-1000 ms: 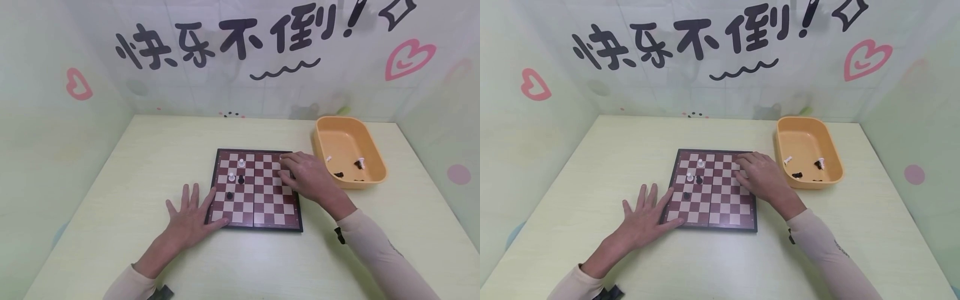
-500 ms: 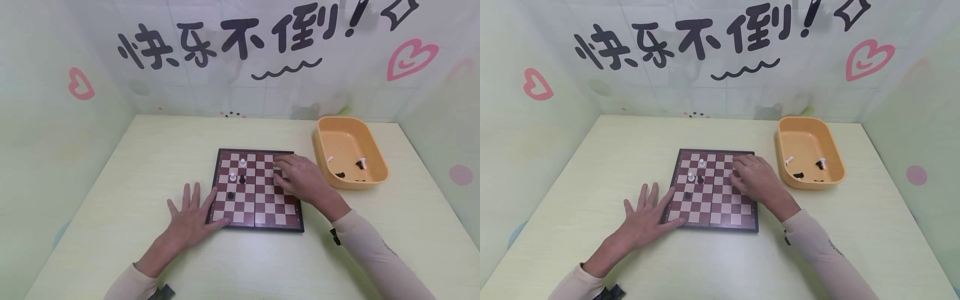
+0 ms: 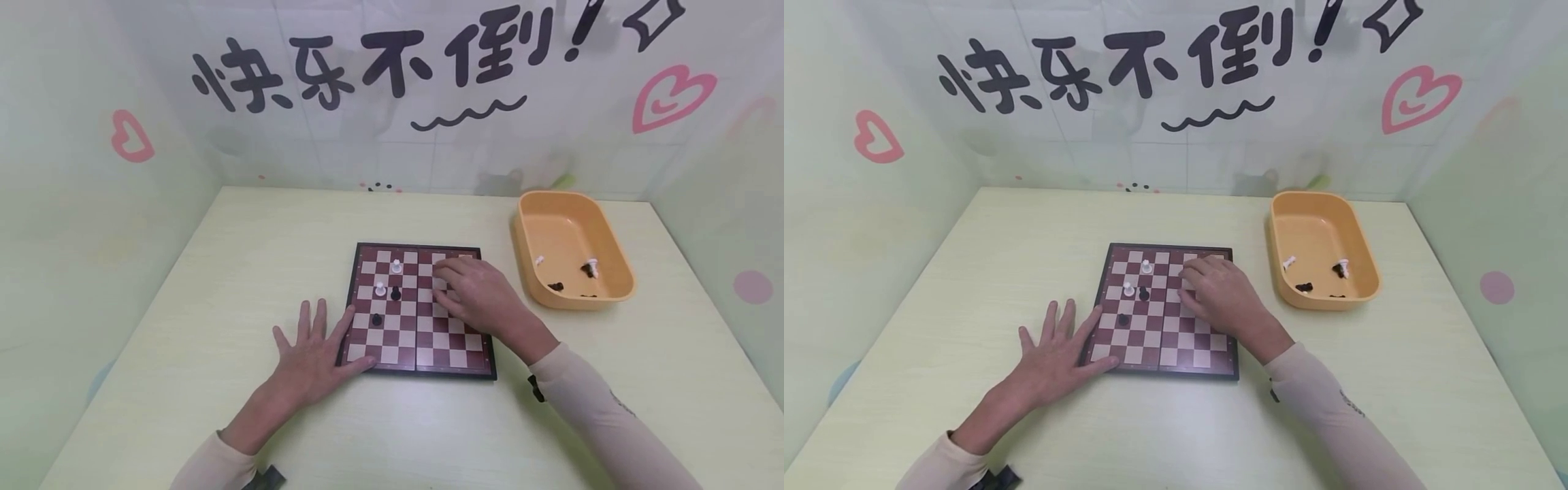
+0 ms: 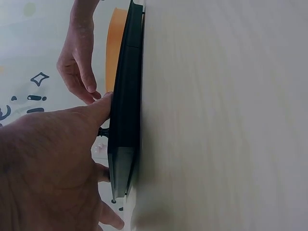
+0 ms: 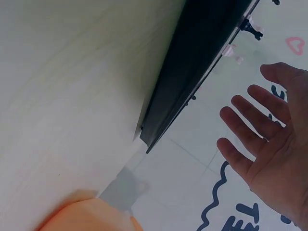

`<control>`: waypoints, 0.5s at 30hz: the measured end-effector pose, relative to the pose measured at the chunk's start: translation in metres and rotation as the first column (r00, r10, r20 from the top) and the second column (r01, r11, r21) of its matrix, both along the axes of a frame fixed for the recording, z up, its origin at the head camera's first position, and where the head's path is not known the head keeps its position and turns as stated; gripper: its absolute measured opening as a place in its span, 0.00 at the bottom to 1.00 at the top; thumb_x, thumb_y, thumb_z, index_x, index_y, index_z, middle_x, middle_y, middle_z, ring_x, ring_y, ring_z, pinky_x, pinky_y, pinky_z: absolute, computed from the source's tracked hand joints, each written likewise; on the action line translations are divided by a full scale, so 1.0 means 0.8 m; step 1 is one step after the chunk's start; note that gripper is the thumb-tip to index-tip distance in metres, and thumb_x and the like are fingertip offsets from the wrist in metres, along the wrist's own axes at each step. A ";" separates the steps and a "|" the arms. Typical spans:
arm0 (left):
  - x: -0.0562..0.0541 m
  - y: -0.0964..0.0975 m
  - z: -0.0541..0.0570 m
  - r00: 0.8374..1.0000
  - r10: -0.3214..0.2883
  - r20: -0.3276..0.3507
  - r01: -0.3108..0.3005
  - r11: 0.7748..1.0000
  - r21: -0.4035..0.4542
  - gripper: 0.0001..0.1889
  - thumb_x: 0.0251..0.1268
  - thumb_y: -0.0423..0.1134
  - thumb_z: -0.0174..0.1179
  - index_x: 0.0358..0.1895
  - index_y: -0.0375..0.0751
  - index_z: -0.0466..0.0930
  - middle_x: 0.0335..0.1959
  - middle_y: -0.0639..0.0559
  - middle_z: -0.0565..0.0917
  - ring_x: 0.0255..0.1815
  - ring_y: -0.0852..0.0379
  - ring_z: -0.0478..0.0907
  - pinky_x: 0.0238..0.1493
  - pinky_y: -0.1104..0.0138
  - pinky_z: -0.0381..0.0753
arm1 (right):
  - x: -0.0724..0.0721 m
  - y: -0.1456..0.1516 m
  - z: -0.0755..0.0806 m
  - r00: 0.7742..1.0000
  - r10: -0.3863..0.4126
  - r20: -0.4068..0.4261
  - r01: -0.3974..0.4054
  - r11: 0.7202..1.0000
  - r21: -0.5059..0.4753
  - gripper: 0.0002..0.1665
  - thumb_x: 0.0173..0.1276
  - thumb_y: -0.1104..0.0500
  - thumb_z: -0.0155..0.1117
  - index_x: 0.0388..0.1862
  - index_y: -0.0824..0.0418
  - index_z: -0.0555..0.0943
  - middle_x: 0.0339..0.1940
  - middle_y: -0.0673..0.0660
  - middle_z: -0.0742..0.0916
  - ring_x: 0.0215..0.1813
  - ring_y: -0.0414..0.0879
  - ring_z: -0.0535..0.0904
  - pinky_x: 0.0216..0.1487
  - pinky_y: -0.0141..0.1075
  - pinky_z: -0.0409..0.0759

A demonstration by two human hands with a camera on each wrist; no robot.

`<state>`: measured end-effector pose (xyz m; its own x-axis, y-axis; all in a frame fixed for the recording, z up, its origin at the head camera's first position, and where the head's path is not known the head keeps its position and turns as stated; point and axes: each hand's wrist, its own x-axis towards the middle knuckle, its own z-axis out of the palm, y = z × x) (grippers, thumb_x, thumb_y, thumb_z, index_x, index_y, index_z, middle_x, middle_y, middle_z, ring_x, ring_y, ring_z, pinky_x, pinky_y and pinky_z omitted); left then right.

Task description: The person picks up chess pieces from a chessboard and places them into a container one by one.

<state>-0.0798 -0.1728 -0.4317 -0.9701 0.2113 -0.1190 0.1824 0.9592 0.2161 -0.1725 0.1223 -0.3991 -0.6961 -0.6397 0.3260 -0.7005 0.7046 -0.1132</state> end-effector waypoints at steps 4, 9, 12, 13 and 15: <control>0.001 -0.001 -0.001 1.000 0.005 -0.007 -0.005 1.000 -0.009 0.52 0.63 0.79 0.46 0.83 0.52 0.51 0.80 0.28 0.45 0.79 0.28 0.34 0.59 0.19 0.36 | 0.001 -0.005 -0.002 1.000 0.009 -0.009 -0.009 1.000 0.006 0.18 0.72 0.53 0.66 0.52 0.65 0.86 0.56 0.60 0.86 0.61 0.55 0.80 0.68 0.49 0.71; 0.002 -0.001 -0.001 1.000 0.011 -0.013 -0.011 1.000 -0.018 0.52 0.63 0.79 0.47 0.83 0.53 0.52 0.80 0.28 0.45 0.79 0.28 0.33 0.60 0.19 0.36 | 0.003 -0.013 -0.003 1.000 0.009 0.002 -0.009 1.000 0.001 0.18 0.72 0.53 0.66 0.53 0.63 0.86 0.57 0.60 0.86 0.61 0.55 0.80 0.67 0.49 0.72; 0.002 -0.001 0.000 1.000 0.011 -0.013 -0.011 1.000 -0.016 0.51 0.63 0.79 0.47 0.83 0.53 0.52 0.80 0.28 0.45 0.79 0.28 0.34 0.60 0.19 0.36 | 0.004 -0.017 -0.002 1.000 -0.001 0.005 0.001 1.000 0.006 0.18 0.72 0.52 0.66 0.53 0.63 0.86 0.57 0.59 0.86 0.60 0.55 0.80 0.65 0.48 0.74; 0.002 -0.001 0.000 1.000 0.011 -0.013 -0.011 1.000 -0.017 0.51 0.63 0.79 0.47 0.83 0.53 0.52 0.80 0.28 0.45 0.79 0.28 0.34 0.60 0.19 0.37 | 0.004 -0.018 -0.002 1.000 -0.005 0.008 0.005 1.000 0.011 0.18 0.72 0.52 0.66 0.53 0.63 0.86 0.57 0.59 0.86 0.59 0.54 0.80 0.64 0.48 0.75; 0.002 -0.001 0.000 1.000 0.011 -0.012 -0.011 1.000 -0.019 0.51 0.63 0.79 0.47 0.83 0.53 0.52 0.80 0.28 0.45 0.79 0.28 0.34 0.60 0.19 0.37 | 0.004 -0.021 -0.001 1.000 -0.011 0.015 0.011 1.000 0.020 0.18 0.72 0.52 0.65 0.54 0.62 0.86 0.57 0.59 0.86 0.59 0.54 0.80 0.63 0.47 0.76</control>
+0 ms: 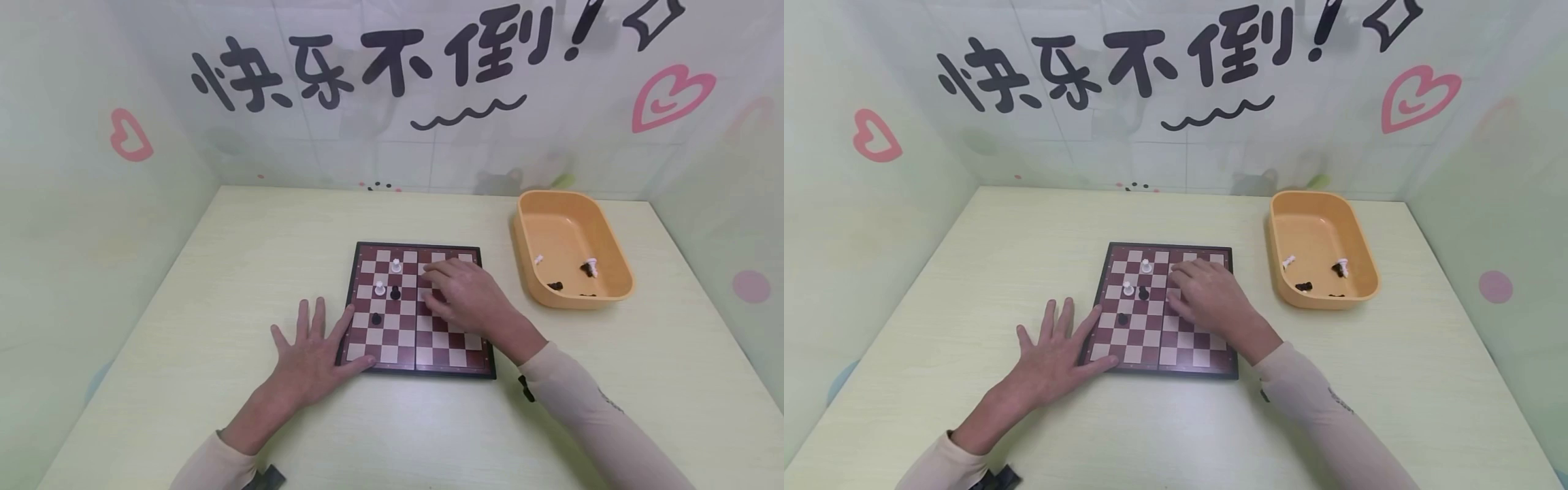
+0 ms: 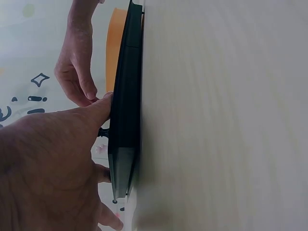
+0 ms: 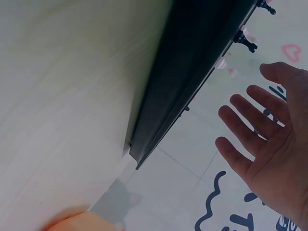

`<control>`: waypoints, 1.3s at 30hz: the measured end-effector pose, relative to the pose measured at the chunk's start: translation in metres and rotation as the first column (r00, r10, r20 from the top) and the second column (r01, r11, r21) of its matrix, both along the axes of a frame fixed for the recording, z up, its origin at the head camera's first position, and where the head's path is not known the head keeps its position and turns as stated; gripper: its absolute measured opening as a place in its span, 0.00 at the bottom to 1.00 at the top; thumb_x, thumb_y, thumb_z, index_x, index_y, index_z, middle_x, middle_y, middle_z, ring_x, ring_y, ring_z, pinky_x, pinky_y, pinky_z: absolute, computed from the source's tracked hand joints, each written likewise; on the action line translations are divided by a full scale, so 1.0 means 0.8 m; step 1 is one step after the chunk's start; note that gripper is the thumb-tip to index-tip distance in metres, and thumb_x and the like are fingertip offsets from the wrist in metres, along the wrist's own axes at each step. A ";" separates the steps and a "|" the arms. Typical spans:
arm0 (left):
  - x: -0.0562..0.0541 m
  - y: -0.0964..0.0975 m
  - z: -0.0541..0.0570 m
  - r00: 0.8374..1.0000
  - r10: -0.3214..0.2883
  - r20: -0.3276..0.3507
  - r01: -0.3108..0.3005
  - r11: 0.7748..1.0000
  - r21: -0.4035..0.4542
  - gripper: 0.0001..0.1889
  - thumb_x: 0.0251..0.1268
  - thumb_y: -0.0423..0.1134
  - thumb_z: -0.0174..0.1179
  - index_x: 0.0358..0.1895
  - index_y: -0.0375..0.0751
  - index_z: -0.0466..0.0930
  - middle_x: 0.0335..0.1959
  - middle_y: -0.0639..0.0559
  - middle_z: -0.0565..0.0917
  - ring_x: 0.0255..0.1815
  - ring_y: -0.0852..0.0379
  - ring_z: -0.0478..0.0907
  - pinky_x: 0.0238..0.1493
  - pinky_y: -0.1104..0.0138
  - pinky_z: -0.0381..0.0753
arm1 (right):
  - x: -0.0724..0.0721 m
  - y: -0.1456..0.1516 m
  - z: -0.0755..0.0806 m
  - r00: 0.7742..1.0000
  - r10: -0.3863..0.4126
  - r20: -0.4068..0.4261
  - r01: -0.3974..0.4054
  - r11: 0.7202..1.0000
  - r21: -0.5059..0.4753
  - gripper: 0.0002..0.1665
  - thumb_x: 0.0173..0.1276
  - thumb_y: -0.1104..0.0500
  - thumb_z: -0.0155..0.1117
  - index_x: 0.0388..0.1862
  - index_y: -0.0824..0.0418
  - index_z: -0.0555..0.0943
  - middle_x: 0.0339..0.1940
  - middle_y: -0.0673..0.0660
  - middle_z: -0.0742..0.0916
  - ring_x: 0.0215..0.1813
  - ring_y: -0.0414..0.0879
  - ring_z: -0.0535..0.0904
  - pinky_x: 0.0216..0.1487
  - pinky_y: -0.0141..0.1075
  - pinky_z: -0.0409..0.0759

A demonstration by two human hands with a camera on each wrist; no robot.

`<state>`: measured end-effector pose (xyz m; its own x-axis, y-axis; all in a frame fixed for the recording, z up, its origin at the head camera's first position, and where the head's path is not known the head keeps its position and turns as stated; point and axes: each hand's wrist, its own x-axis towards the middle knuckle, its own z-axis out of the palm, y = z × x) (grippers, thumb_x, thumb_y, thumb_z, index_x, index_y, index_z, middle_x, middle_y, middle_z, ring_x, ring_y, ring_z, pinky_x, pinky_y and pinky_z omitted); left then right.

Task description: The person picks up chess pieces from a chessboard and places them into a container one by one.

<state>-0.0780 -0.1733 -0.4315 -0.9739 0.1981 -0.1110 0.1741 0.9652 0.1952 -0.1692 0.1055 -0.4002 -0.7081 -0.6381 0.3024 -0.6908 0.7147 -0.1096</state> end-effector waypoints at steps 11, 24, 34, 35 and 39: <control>-0.001 0.002 0.001 1.000 -0.005 0.003 0.005 1.000 -0.013 0.52 0.62 0.80 0.45 0.83 0.53 0.52 0.80 0.27 0.46 0.79 0.28 0.35 0.60 0.19 0.38 | 0.000 -0.011 -0.003 1.000 0.025 0.001 -0.025 1.000 0.003 0.19 0.74 0.51 0.63 0.55 0.63 0.86 0.56 0.58 0.87 0.61 0.55 0.80 0.65 0.49 0.74; -0.001 0.001 -0.002 1.000 -0.007 0.002 0.007 1.000 -0.015 0.52 0.63 0.80 0.46 0.83 0.53 0.52 0.80 0.27 0.46 0.79 0.27 0.35 0.59 0.19 0.39 | 0.001 -0.022 -0.003 0.999 0.010 0.033 -0.011 0.999 0.037 0.20 0.74 0.49 0.64 0.56 0.60 0.85 0.56 0.56 0.87 0.61 0.53 0.81 0.65 0.48 0.75; -0.001 0.001 0.003 1.000 -0.007 0.013 0.007 1.000 -0.013 0.52 0.63 0.81 0.43 0.83 0.52 0.53 0.79 0.26 0.46 0.79 0.26 0.36 0.59 0.19 0.39 | -0.002 -0.031 -0.002 1.000 0.010 0.022 -0.011 0.999 0.046 0.21 0.74 0.48 0.64 0.57 0.60 0.85 0.57 0.56 0.87 0.61 0.52 0.81 0.64 0.49 0.75; -0.001 0.001 0.003 1.000 -0.007 0.012 0.007 1.000 -0.015 0.52 0.63 0.81 0.43 0.83 0.52 0.53 0.79 0.26 0.46 0.79 0.26 0.36 0.59 0.19 0.39 | -0.002 -0.032 -0.002 1.000 0.011 0.019 -0.012 0.999 0.049 0.21 0.74 0.48 0.64 0.57 0.60 0.85 0.57 0.56 0.87 0.61 0.52 0.81 0.64 0.49 0.75; -0.002 0.001 0.003 1.000 -0.006 0.009 0.006 1.000 -0.018 0.52 0.63 0.81 0.44 0.83 0.52 0.53 0.79 0.26 0.46 0.79 0.27 0.36 0.59 0.19 0.39 | -0.003 -0.036 -0.002 1.000 0.019 0.021 -0.020 0.998 0.067 0.21 0.74 0.48 0.65 0.57 0.60 0.85 0.58 0.57 0.86 0.62 0.52 0.80 0.65 0.48 0.74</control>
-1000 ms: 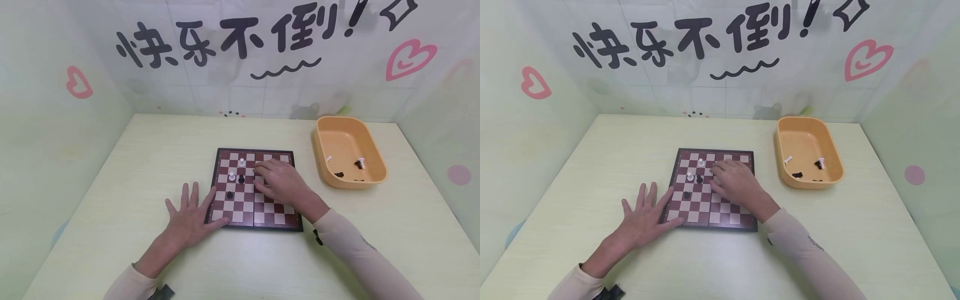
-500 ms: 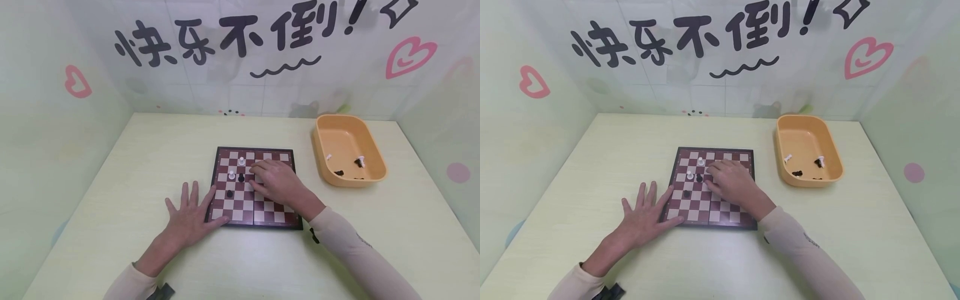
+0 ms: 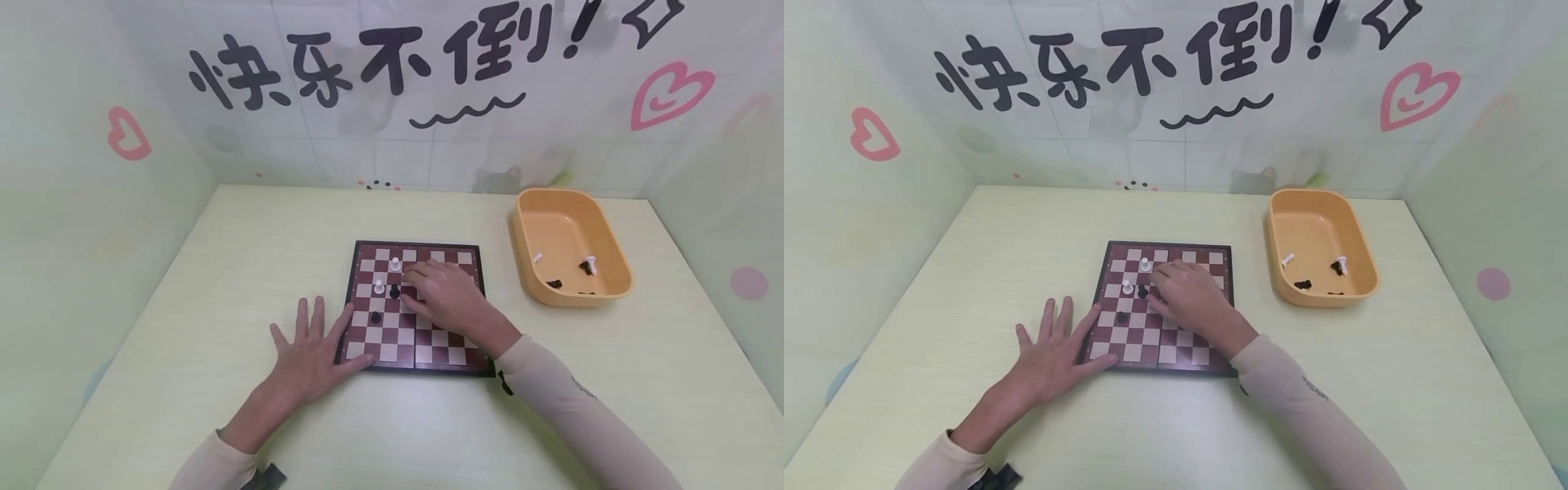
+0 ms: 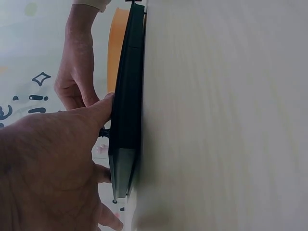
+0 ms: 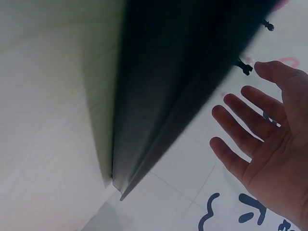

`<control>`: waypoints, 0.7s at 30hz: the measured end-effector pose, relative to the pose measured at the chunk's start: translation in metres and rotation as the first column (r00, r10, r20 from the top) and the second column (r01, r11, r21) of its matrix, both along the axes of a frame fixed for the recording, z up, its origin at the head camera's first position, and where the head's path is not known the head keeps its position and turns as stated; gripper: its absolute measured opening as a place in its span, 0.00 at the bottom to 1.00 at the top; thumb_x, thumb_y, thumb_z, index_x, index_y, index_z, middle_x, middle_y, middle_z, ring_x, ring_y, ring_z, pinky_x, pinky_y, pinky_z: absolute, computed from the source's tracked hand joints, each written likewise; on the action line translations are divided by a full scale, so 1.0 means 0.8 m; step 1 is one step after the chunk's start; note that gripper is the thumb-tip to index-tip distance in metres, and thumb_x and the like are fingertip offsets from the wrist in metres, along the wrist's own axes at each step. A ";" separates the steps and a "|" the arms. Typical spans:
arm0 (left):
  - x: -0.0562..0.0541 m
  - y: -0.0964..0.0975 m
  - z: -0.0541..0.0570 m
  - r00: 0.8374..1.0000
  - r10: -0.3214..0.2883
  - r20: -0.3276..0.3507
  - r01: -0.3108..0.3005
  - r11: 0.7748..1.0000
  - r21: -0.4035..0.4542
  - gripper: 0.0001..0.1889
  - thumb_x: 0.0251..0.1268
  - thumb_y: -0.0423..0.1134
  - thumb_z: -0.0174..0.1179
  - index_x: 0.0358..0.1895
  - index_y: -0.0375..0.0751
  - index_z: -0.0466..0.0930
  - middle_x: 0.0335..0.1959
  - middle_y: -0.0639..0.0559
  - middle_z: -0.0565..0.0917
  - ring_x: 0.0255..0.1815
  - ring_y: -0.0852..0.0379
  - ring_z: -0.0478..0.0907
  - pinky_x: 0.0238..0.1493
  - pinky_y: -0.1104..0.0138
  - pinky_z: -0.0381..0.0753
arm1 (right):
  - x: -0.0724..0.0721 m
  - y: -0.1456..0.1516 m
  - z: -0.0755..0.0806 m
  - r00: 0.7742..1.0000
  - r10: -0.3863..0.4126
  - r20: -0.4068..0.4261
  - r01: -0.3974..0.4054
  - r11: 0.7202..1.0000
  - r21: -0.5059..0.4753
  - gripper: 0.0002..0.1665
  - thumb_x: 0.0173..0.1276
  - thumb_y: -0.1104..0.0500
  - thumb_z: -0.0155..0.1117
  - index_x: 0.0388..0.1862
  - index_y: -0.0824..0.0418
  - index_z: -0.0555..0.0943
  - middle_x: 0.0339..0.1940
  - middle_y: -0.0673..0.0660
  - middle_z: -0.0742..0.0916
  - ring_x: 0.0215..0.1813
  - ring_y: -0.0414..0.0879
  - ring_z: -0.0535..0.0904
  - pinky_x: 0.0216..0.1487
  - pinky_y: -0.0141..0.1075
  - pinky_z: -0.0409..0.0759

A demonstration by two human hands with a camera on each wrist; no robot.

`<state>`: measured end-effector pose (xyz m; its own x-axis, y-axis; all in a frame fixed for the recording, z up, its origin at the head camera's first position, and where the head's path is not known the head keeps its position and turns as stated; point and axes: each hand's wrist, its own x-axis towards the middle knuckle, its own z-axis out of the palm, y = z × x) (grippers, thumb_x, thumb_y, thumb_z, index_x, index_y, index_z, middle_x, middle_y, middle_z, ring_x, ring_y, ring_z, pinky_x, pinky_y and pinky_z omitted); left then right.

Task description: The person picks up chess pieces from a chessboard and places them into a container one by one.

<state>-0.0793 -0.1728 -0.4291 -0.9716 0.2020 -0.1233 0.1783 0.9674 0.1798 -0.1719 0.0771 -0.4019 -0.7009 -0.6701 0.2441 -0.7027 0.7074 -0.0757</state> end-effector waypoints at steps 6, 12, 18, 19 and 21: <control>-0.001 0.000 -0.001 1.000 0.000 0.001 0.000 1.000 0.003 0.52 0.63 0.80 0.44 0.83 0.52 0.53 0.80 0.27 0.46 0.79 0.27 0.36 0.59 0.19 0.39 | 0.001 -0.004 0.003 0.999 -0.009 0.034 0.008 1.000 0.025 0.22 0.75 0.48 0.64 0.60 0.60 0.84 0.61 0.57 0.85 0.64 0.53 0.79 0.67 0.50 0.73; -0.001 0.000 -0.001 1.000 0.001 0.004 -0.001 1.000 0.010 0.52 0.63 0.81 0.45 0.83 0.53 0.52 0.80 0.27 0.46 0.79 0.27 0.35 0.60 0.19 0.39 | 0.000 -0.007 0.009 0.999 -0.009 0.031 0.006 0.997 0.076 0.22 0.75 0.47 0.64 0.60 0.59 0.84 0.60 0.57 0.85 0.62 0.52 0.80 0.64 0.49 0.76; 0.000 0.000 0.000 1.000 0.004 -0.008 -0.003 1.000 0.011 0.52 0.62 0.80 0.46 0.83 0.53 0.52 0.80 0.27 0.46 0.79 0.27 0.36 0.60 0.19 0.39 | -0.002 -0.013 0.018 1.000 0.010 0.014 -0.011 0.995 0.102 0.22 0.75 0.46 0.64 0.57 0.60 0.85 0.58 0.57 0.86 0.59 0.52 0.82 0.60 0.47 0.79; 0.000 0.000 0.000 1.000 0.002 -0.008 -0.002 1.000 0.010 0.52 0.62 0.80 0.46 0.83 0.53 0.52 0.80 0.27 0.47 0.79 0.27 0.36 0.60 0.19 0.40 | -0.003 -0.014 0.019 1.000 0.009 0.017 -0.011 0.994 0.106 0.22 0.75 0.46 0.64 0.57 0.60 0.85 0.58 0.57 0.86 0.58 0.52 0.82 0.60 0.46 0.79; 0.000 0.000 0.000 1.000 0.000 -0.008 0.000 1.000 0.011 0.52 0.63 0.80 0.45 0.83 0.52 0.53 0.80 0.27 0.47 0.79 0.27 0.36 0.59 0.19 0.40 | -0.003 -0.015 0.019 1.000 0.010 0.024 -0.013 0.994 0.111 0.22 0.75 0.46 0.64 0.57 0.60 0.85 0.58 0.57 0.86 0.58 0.52 0.82 0.60 0.46 0.79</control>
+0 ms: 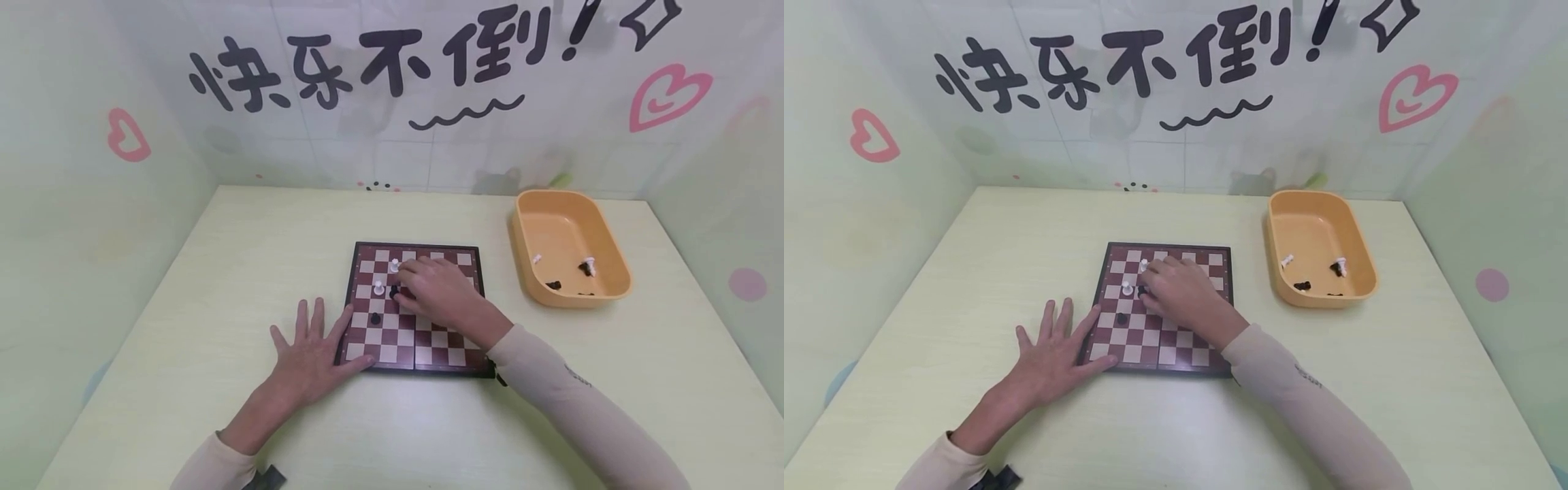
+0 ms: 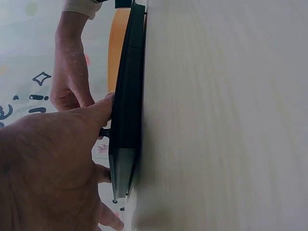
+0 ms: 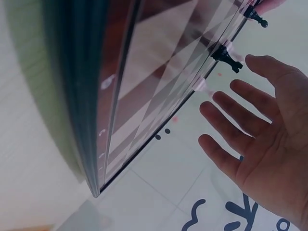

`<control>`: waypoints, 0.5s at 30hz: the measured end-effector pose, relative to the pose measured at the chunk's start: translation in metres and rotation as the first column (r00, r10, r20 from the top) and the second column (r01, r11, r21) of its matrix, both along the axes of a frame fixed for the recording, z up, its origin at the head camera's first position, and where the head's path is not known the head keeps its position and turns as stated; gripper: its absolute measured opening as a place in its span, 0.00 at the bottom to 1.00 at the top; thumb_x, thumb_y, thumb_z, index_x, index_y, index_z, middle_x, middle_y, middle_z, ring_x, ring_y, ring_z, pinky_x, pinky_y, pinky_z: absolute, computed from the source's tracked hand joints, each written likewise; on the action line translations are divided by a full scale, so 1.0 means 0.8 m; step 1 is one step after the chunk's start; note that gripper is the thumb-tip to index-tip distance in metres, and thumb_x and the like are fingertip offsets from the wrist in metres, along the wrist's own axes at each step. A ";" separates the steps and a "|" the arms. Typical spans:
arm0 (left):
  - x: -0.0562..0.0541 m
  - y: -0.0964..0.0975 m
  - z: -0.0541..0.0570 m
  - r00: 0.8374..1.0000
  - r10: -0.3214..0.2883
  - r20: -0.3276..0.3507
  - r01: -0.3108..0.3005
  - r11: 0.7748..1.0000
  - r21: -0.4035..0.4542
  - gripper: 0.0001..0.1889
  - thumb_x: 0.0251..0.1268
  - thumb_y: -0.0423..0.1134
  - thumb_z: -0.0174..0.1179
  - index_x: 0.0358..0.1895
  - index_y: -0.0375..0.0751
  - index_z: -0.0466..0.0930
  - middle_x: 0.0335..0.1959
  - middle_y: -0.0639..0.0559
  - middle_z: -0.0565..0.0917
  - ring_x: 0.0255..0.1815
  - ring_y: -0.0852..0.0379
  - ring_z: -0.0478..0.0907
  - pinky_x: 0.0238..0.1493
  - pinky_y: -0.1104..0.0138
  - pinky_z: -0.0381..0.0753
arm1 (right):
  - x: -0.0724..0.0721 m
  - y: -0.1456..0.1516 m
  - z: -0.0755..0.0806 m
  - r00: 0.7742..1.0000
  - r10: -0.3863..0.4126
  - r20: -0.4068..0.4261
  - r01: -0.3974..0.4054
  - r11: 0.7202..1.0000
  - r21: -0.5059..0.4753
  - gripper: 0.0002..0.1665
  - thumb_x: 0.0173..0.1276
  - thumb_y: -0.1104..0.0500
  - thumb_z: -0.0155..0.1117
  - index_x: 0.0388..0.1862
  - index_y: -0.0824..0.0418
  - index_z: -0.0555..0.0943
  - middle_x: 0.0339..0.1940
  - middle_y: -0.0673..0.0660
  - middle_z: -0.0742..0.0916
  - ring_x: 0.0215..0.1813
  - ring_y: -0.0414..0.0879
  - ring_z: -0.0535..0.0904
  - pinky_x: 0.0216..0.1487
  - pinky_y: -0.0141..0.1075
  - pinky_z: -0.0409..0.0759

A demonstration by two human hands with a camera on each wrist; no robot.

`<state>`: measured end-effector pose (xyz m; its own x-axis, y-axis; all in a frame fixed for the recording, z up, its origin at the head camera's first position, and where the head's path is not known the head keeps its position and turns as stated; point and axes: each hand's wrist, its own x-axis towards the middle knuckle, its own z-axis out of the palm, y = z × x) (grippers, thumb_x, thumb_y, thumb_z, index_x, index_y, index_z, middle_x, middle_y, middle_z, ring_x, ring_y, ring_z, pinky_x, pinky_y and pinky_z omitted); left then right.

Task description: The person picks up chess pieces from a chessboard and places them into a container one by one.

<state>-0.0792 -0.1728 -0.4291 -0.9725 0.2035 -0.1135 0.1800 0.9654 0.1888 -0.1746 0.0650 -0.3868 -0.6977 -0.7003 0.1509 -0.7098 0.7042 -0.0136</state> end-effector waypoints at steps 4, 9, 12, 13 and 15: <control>0.000 -0.001 0.000 1.000 0.002 0.009 -0.002 1.000 -0.005 0.52 0.63 0.80 0.44 0.83 0.53 0.52 0.80 0.27 0.47 0.79 0.27 0.36 0.59 0.19 0.40 | -0.001 -0.003 -0.001 1.000 0.010 0.009 -0.010 1.000 -0.001 0.21 0.75 0.46 0.65 0.57 0.59 0.85 0.58 0.57 0.86 0.58 0.52 0.82 0.60 0.46 0.79; 0.000 -0.002 0.001 1.000 0.004 0.015 -0.003 1.000 -0.003 0.51 0.64 0.80 0.45 0.83 0.52 0.52 0.79 0.26 0.47 0.79 0.27 0.36 0.59 0.19 0.40 | -0.003 -0.008 -0.002 1.000 0.029 -0.003 -0.029 1.000 -0.010 0.18 0.74 0.49 0.66 0.55 0.58 0.86 0.56 0.56 0.87 0.56 0.50 0.83 0.58 0.45 0.80; 0.001 -0.003 0.002 1.000 0.000 0.013 0.000 1.000 0.000 0.51 0.64 0.79 0.45 0.83 0.52 0.52 0.79 0.26 0.47 0.79 0.27 0.36 0.59 0.19 0.40 | -0.005 -0.010 -0.003 0.999 0.033 -0.007 -0.033 0.999 -0.009 0.16 0.73 0.51 0.67 0.54 0.57 0.87 0.54 0.55 0.88 0.56 0.49 0.83 0.57 0.45 0.81; 0.001 -0.003 0.001 1.000 -0.001 0.014 0.001 1.000 0.001 0.51 0.64 0.79 0.45 0.83 0.52 0.52 0.79 0.26 0.47 0.79 0.27 0.35 0.59 0.19 0.39 | -0.005 -0.011 -0.004 0.999 0.035 -0.012 -0.035 0.999 -0.010 0.16 0.73 0.52 0.68 0.54 0.57 0.87 0.53 0.55 0.88 0.55 0.49 0.84 0.56 0.44 0.81; 0.001 -0.004 0.001 1.000 -0.003 0.014 0.003 1.000 0.001 0.51 0.64 0.80 0.44 0.83 0.52 0.52 0.79 0.26 0.47 0.79 0.26 0.36 0.59 0.19 0.39 | -0.006 -0.012 -0.005 0.999 0.039 -0.021 -0.040 0.999 -0.015 0.15 0.72 0.53 0.68 0.53 0.56 0.87 0.52 0.54 0.88 0.54 0.48 0.84 0.56 0.44 0.81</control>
